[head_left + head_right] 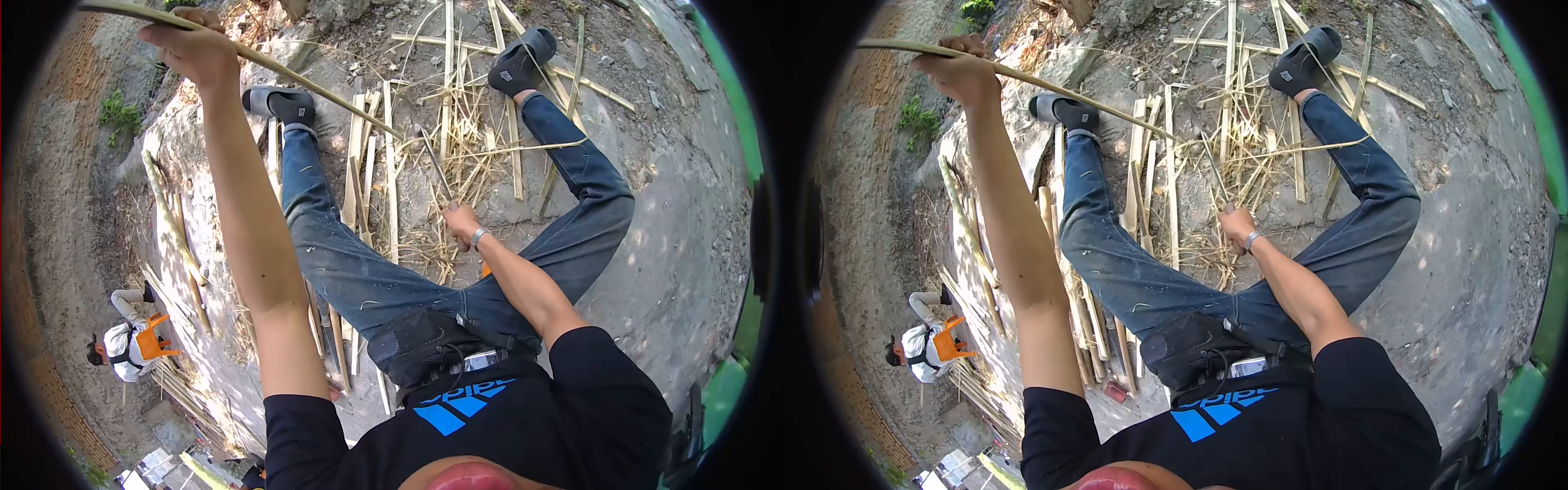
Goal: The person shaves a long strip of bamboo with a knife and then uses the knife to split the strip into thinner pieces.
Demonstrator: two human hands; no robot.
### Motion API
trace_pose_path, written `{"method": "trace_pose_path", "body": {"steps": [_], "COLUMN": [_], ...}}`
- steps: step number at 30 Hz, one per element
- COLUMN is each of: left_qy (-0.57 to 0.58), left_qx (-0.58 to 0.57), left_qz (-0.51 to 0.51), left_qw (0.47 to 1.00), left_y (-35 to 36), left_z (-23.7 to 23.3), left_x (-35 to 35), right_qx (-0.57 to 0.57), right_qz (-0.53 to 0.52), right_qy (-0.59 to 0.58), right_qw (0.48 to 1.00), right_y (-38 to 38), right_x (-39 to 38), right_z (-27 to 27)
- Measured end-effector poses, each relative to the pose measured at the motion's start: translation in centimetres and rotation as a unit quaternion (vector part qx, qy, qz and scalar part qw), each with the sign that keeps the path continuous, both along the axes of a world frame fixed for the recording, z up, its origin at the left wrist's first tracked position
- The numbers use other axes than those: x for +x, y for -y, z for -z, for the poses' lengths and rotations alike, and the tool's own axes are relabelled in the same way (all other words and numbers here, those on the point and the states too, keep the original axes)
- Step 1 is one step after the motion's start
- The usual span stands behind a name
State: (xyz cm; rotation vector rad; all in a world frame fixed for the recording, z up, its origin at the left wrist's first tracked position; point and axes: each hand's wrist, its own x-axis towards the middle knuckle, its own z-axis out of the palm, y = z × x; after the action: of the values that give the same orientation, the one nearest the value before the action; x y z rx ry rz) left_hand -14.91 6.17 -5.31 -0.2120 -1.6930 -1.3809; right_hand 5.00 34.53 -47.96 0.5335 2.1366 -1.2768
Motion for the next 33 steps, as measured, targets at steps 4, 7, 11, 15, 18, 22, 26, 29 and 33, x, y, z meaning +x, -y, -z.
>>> {"method": "trace_pose_path", "body": {"steps": [4,7,11,15,18,22,26,29,33], "left_qy": [-0.048,-0.004,-0.011,0.041,-0.005,-0.009,0.002,0.015,0.023], "left_qx": [0.010,-0.027,0.063,-0.033,-0.024,0.048,0.048,0.020,-0.076], "left_qz": [0.052,0.001,0.082,0.082,0.088,0.113,0.103,0.087,0.076], "left_qw": [0.997,1.000,0.995,0.995,0.996,0.992,0.994,0.996,0.994], "left_y": [1.9,2.4,2.6,4.3,2.6,2.1,1.7,1.2,2.1], "left_z": [0.4,0.2,0.1,1.0,0.1,0.0,0.2,-0.3,0.8], "left_x": [0.5,0.8,0.4,0.7,0.9,0.6,0.7,0.6,-0.9], "right_qx": [-0.050,-0.149,-0.360,-0.358,-0.252,-0.209,-0.360,-0.429,-0.462], "right_qz": [-0.044,-0.015,0.036,0.053,0.026,0.080,0.185,0.130,0.066], "right_qy": [0.001,-0.171,-0.304,-0.447,-0.401,0.044,0.014,-0.167,-0.320], "right_qw": [0.998,0.974,0.881,0.818,0.881,0.974,0.914,0.878,0.824], "right_y": [-1.5,0.5,2.0,3.3,4.9,1.6,-1.1,-2.0,-0.5], "right_x": [-1.5,-6.9,-11.8,-12.2,-6.1,0.3,-5.4,-10.8,-10.6], "right_z": [-3.6,-14.9,-29.0,-28.5,-17.7,-4.5,-11.8,-23.5,-27.7]}}
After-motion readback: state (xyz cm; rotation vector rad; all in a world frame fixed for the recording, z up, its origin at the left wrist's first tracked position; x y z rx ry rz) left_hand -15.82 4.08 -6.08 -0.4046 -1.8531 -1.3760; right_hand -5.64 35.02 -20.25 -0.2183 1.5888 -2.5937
